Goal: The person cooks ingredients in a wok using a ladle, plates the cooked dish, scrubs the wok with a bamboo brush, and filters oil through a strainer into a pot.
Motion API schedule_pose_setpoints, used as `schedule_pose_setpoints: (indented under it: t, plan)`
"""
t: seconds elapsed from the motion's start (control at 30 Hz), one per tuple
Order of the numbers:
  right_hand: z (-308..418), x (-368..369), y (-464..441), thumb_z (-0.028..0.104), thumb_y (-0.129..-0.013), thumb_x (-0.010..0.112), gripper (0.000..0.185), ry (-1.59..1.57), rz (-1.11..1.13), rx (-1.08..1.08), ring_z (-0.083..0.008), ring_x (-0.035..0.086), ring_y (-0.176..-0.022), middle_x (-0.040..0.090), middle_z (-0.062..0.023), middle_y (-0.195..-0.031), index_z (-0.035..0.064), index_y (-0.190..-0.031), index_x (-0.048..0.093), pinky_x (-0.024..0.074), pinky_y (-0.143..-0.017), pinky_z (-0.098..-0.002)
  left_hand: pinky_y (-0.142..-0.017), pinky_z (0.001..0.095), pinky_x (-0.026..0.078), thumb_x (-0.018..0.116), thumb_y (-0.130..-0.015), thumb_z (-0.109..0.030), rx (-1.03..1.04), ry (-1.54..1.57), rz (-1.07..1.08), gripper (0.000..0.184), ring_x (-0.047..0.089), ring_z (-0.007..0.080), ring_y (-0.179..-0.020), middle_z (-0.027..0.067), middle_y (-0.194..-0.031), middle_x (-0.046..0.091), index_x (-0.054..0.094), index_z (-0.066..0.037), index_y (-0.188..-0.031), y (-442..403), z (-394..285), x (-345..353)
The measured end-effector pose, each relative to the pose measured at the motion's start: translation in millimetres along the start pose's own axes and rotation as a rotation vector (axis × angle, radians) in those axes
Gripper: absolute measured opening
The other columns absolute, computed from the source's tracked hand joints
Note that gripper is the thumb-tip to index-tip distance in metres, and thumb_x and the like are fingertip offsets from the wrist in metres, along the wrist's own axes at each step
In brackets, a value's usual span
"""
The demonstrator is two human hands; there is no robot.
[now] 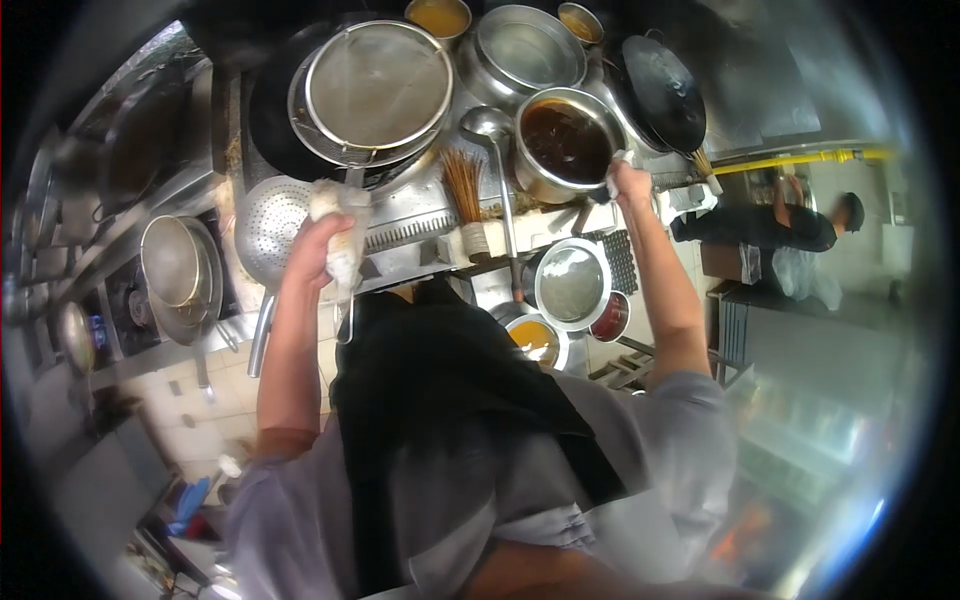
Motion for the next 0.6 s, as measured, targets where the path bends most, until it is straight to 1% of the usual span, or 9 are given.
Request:
schedule_pose_setpoints:
  t: [0.07, 0.1, 0.2, 0.23, 0.33, 0.37, 0.47, 0.53, 0.6]
  plan:
    - [39.7, -7.4, 22.3, 0.012, -0.072, 0.07, 0.029, -0.14, 0.104, 0.032, -0.0218, 0.063, -0.064, 0.065, -0.0151, -0.076, -0.0156, -0.08, 0.064, 0.0499, -0.055, -0.035, -0.055, 0.0323, 0.052, 0.067, -0.079, -0.012, -0.006, -0.005, 0.058, 0.028, 0.064, 0.0168, -0.064, 0.0111, -0.081, 0.065, 0.062, 0.005, -0.101, -8.1, -0.4, -0.3]
    - [74.8, -15.7, 49.8, 0.011, -0.072, 0.069, 0.026, -0.095, 0.102, 0.051, -0.0211, 0.062, -0.062, 0.065, -0.0136, -0.074, -0.0142, -0.079, 0.064, 0.0483, -0.053, -0.0351, -0.058, 0.0324, 0.053, 0.066, -0.079, -0.011, 0.008, -0.009, 0.077, 0.032, 0.065, 0.0184, -0.067, 0.0116, -0.085, 0.066, 0.061, 0.006, -0.105, -7.5, -5.6, 5.1]
    - [112.6, -14.4, 65.7, 0.01, -0.072, 0.069, 0.026, -0.094, 0.137, -0.049, -0.0199, 0.061, -0.06, 0.065, -0.013, -0.074, -0.0139, -0.08, 0.064, 0.0467, -0.052, -0.0343, -0.06, 0.0337, 0.054, 0.066, -0.079, -0.011, 0.025, 0.033, 0.098, 0.034, 0.066, 0.0205, -0.069, 0.0127, -0.087, 0.066, 0.06, 0.008, -0.107, -9.1, -15.9, 20.0]
    - [105.5, -8.8, 43.2, 0.023, -0.071, 0.074, 0.039, -0.031, 0.177, -0.019, -0.0175, 0.066, -0.07, 0.07, -0.0132, -0.08, -0.0136, -0.084, 0.069, 0.0506, -0.06, -0.0337, -0.062, 0.0347, 0.055, 0.066, -0.079, -0.01, 0.012, 0.008, 0.104, 0.036, 0.066, 0.0217, -0.071, 0.0134, -0.088, 0.066, 0.059, 0.009, -0.109, -16.5, -14.1, 16.3]
    - [125.9, 4.4, 34.5, 0.025, -0.071, 0.073, 0.042, 0.046, 0.14, -0.101, -0.017, 0.065, -0.07, 0.07, -0.0138, -0.083, -0.0155, -0.084, 0.067, 0.05, -0.06, -0.0334, -0.061, 0.0349, 0.054, 0.065, -0.079, -0.01, 0.022, -0.018, 0.085, 0.033, 0.066, 0.0205, -0.071, 0.0138, -0.088, 0.067, 0.062, 0.01, -0.106, -19.8, -18.2, 22.1]
    - [138.8, 6.2, 41.7, 0.026, -0.069, 0.073, 0.046, -0.061, 0.22, -0.105, -0.0177, 0.065, -0.072, 0.07, -0.0141, -0.084, -0.0169, -0.086, 0.067, 0.0501, -0.061, -0.0338, -0.059, 0.0345, 0.054, 0.064, -0.079, -0.01, 0.065, 0.002, 0.096, 0.03, 0.066, 0.0204, -0.069, 0.0137, -0.086, 0.067, 0.064, 0.01, -0.101, -21.8, -18.0, 24.1]
    - [164.5, 24.5, 27.9, 0.025, -0.067, 0.073, 0.042, 0.084, 0.2, -0.16, -0.0181, 0.066, -0.074, 0.07, -0.0148, -0.082, -0.0142, -0.082, 0.068, 0.05, -0.062, -0.0347, -0.059, 0.0345, 0.054, 0.064, -0.079, -0.01, 0.068, -0.002, 0.129, 0.029, 0.066, 0.0204, -0.068, 0.0132, -0.085, 0.067, 0.064, 0.01, -0.1, -38.9, -11.5, 18.1]
    - [197.9, 30.2, 47.0, 0.027, -0.068, 0.071, 0.043, 0.231, 0.161, -0.199, -0.0239, 0.07, -0.084, 0.072, -0.019, -0.089, -0.0122, -0.086, 0.069, 0.0516, -0.07, -0.0357, -0.057, 0.0345, 0.053, 0.064, -0.079, -0.011, 0.079, -0.001, 0.128, 0.027, 0.066, 0.0206, -0.066, 0.0132, -0.083, 0.067, 0.064, 0.01, -0.097, -39.5, -12.7, 18.2]
    - [250.5, 25.4, 116.1, 0.025, -0.07, 0.072, 0.046, 0.33, 0.109, -0.297, -0.0223, 0.068, -0.079, 0.07, -0.0188, -0.086, -0.0168, -0.087, 0.067, 0.0503, -0.065, -0.0363, -0.057, 0.035, 0.054, 0.064, -0.079, -0.011, 0.064, 0.018, 0.148, 0.026, 0.066, 0.0212, -0.064, 0.0131, -0.081, 0.067, 0.064, 0.01, -0.095, -42.6, -9.0, 14.8]
Point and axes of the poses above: each hand's wrist, its own y-axis away from the middle knuckle, its own x-axis out of the palm, z = x × y, the point moved 1 cm from there along -y, towards the middle knuckle
